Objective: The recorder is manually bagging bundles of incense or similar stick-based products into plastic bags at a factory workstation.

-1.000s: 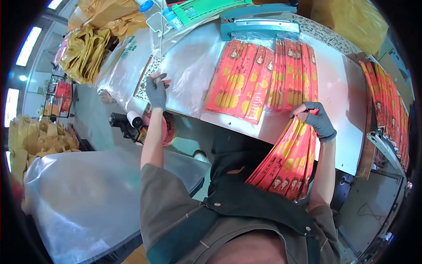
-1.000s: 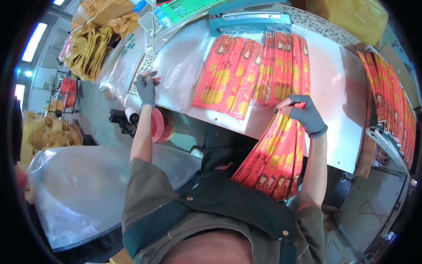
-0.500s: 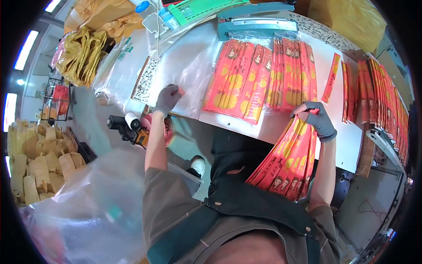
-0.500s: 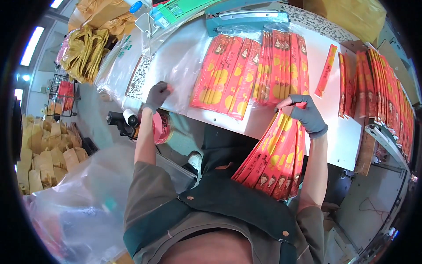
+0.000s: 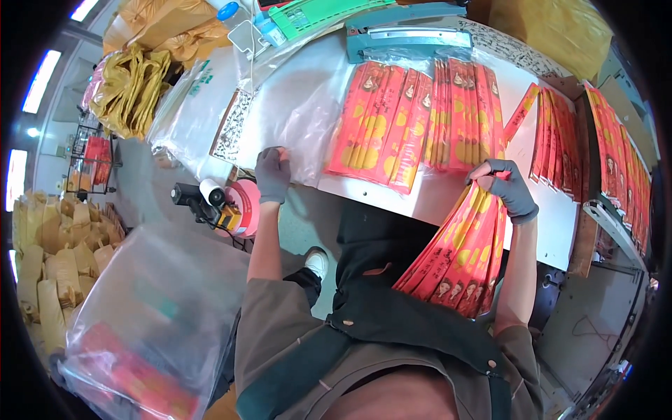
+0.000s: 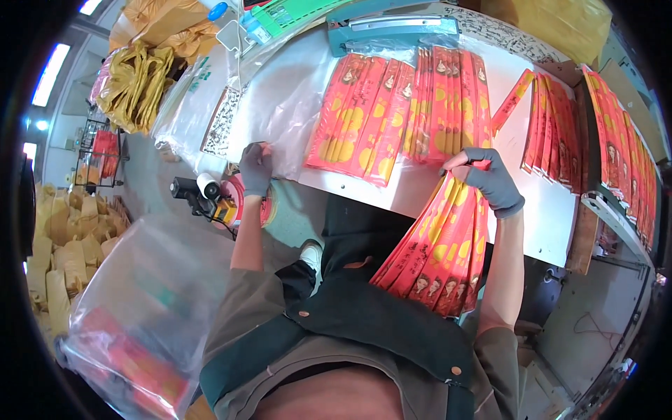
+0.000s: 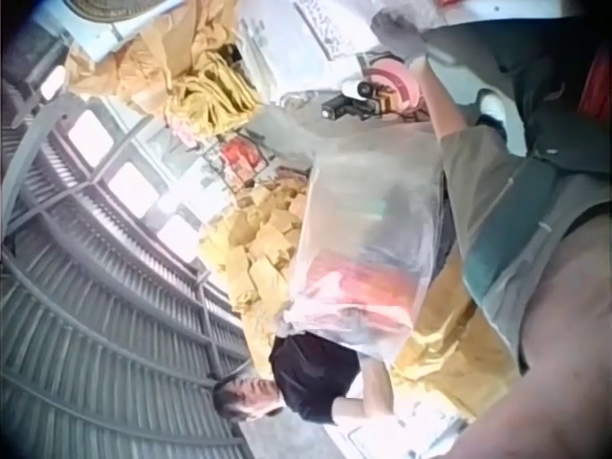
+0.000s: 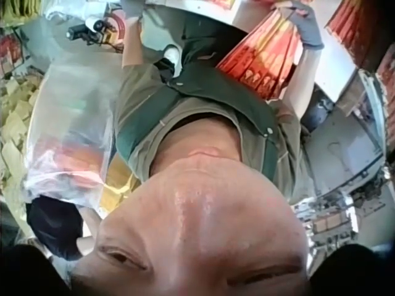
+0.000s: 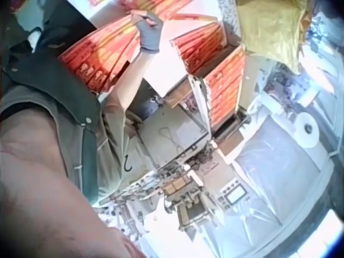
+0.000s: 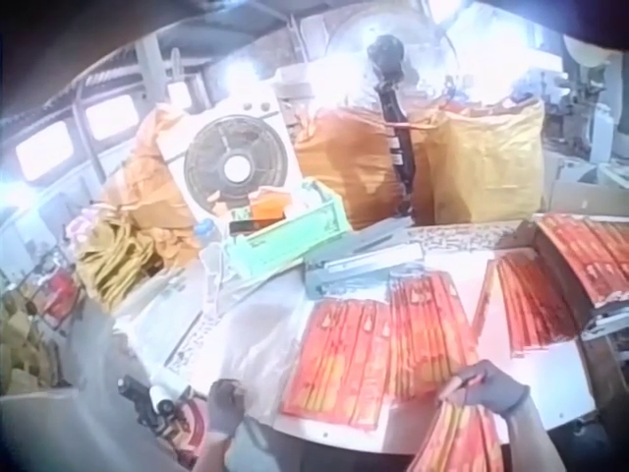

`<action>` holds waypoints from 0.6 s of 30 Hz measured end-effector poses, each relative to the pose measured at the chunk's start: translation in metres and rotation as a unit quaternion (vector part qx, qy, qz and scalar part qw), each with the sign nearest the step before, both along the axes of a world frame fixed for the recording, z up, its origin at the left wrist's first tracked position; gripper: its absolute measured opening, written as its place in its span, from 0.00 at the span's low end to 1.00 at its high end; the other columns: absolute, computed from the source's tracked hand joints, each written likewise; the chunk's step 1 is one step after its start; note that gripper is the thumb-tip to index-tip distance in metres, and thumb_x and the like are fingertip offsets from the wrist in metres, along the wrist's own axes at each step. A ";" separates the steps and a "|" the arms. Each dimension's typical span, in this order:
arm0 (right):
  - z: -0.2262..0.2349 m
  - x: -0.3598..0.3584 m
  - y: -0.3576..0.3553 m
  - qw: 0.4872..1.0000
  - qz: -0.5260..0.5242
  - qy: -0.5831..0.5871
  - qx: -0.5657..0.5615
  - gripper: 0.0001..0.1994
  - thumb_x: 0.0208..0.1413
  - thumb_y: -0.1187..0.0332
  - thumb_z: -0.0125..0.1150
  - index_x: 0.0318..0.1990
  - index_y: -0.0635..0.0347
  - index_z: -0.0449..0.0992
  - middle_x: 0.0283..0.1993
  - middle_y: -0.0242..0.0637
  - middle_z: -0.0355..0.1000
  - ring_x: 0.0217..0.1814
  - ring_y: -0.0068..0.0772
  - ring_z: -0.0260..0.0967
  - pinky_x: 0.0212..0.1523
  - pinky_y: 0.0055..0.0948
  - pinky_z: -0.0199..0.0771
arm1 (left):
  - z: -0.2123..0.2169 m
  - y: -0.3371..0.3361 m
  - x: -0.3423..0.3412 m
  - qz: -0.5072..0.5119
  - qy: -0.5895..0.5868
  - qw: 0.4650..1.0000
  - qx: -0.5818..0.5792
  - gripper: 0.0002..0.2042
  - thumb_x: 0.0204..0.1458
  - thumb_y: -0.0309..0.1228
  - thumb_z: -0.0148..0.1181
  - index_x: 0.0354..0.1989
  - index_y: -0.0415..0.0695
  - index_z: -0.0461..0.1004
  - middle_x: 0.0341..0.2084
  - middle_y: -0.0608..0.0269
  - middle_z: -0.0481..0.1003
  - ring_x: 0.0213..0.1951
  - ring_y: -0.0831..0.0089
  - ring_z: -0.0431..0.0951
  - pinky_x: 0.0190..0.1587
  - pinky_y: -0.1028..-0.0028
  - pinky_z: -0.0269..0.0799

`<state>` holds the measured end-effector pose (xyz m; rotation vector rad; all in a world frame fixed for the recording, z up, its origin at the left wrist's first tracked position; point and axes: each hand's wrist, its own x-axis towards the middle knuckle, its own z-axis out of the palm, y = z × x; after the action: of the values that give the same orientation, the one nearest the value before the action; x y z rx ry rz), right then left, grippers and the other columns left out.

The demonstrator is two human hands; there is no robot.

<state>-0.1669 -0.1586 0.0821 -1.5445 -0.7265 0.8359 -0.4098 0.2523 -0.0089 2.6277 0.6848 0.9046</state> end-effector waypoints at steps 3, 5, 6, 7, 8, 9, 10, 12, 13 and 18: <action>-0.003 0.001 -0.003 1.000 -0.003 0.007 -0.002 0.11 0.45 0.66 0.62 0.31 0.67 0.77 0.31 0.38 0.74 0.37 0.28 0.69 0.45 0.26 0.66 | 0.008 -0.005 0.002 0.019 0.008 0.996 -0.088 0.06 0.43 0.25 0.59 0.29 0.38 0.73 0.26 0.55 0.72 0.30 0.63 0.73 0.35 0.71 0.68; -0.002 0.000 -0.002 1.000 -0.003 0.009 -0.001 0.11 0.45 0.66 0.62 0.30 0.67 0.77 0.31 0.38 0.74 0.37 0.28 0.69 0.45 0.26 0.66 | 0.012 -0.010 0.004 0.023 0.018 0.989 -0.146 0.06 0.43 0.27 0.59 0.29 0.39 0.73 0.24 0.55 0.72 0.30 0.62 0.73 0.35 0.70 0.68; -0.002 0.000 -0.001 1.000 -0.005 0.012 0.001 0.10 0.45 0.66 0.62 0.30 0.66 0.77 0.31 0.38 0.74 0.37 0.29 0.69 0.45 0.26 0.66 | 0.012 -0.012 0.006 0.000 -0.006 0.986 -0.168 0.06 0.43 0.27 0.60 0.28 0.39 0.73 0.24 0.56 0.71 0.28 0.65 0.72 0.33 0.72 0.67; -0.001 -0.001 0.000 1.000 -0.003 0.011 0.002 0.10 0.45 0.66 0.62 0.30 0.66 0.77 0.31 0.38 0.74 0.37 0.29 0.69 0.45 0.26 0.66 | 0.012 -0.013 0.007 -0.023 -0.032 0.981 -0.189 0.05 0.43 0.26 0.61 0.27 0.38 0.73 0.23 0.57 0.70 0.26 0.67 0.72 0.30 0.74 0.66; 0.000 -0.001 0.001 1.000 -0.001 0.011 0.006 0.10 0.45 0.67 0.62 0.30 0.66 0.77 0.31 0.38 0.74 0.37 0.29 0.69 0.45 0.26 0.66 | 0.011 -0.012 0.008 -0.020 -0.033 0.981 -0.188 0.05 0.43 0.26 0.61 0.27 0.38 0.73 0.23 0.57 0.70 0.26 0.67 0.72 0.30 0.74 0.66; 0.000 -0.002 0.003 1.000 0.001 0.011 0.010 0.10 0.44 0.67 0.62 0.30 0.66 0.77 0.31 0.38 0.74 0.37 0.29 0.70 0.45 0.26 0.66 | 0.011 -0.012 0.009 -0.025 -0.017 0.985 -0.172 0.05 0.43 0.27 0.61 0.26 0.38 0.74 0.21 0.62 0.70 0.24 0.73 0.69 0.29 0.76 0.65; 0.001 -0.001 0.003 1.000 0.002 0.009 0.010 0.10 0.44 0.67 0.62 0.30 0.66 0.77 0.31 0.38 0.74 0.37 0.29 0.70 0.45 0.26 0.66 | 0.009 -0.012 0.011 -0.032 -0.001 0.987 -0.157 0.05 0.44 0.27 0.62 0.26 0.38 0.75 0.19 0.68 0.70 0.22 0.80 0.66 0.29 0.79 0.63; -0.002 0.000 -0.002 1.000 -0.005 -0.005 0.004 0.10 0.45 0.67 0.62 0.30 0.66 0.77 0.31 0.38 0.74 0.37 0.29 0.70 0.44 0.26 0.66 | 0.030 -0.034 0.028 -0.051 -0.022 0.954 -0.295 0.04 0.45 0.26 0.62 0.26 0.38 0.75 0.19 0.70 0.69 0.23 0.81 0.65 0.28 0.79 0.62; -0.003 0.001 -0.003 1.000 -0.007 -0.007 0.004 0.10 0.45 0.67 0.62 0.30 0.66 0.77 0.31 0.38 0.74 0.37 0.29 0.70 0.44 0.26 0.66 | 0.044 -0.046 0.037 -0.064 -0.042 0.903 -0.423 0.04 0.46 0.26 0.61 0.25 0.38 0.75 0.18 0.73 0.68 0.23 0.83 0.65 0.28 0.80 0.62; 0.000 0.002 -0.001 1.000 0.012 -0.003 0.004 0.08 0.48 0.72 0.59 0.34 0.66 0.79 0.32 0.34 0.75 0.36 0.21 0.68 0.41 0.21 0.65 | 0.065 -0.103 0.094 -0.179 -0.077 0.853 -0.483 0.05 0.47 0.26 0.61 0.23 0.39 0.74 0.19 0.74 0.69 0.24 0.87 0.67 0.28 0.82 0.63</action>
<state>-0.1653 -0.1591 0.0819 -1.5333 -0.7537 0.8463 -0.3158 0.1494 0.0561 1.6630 0.4121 0.4520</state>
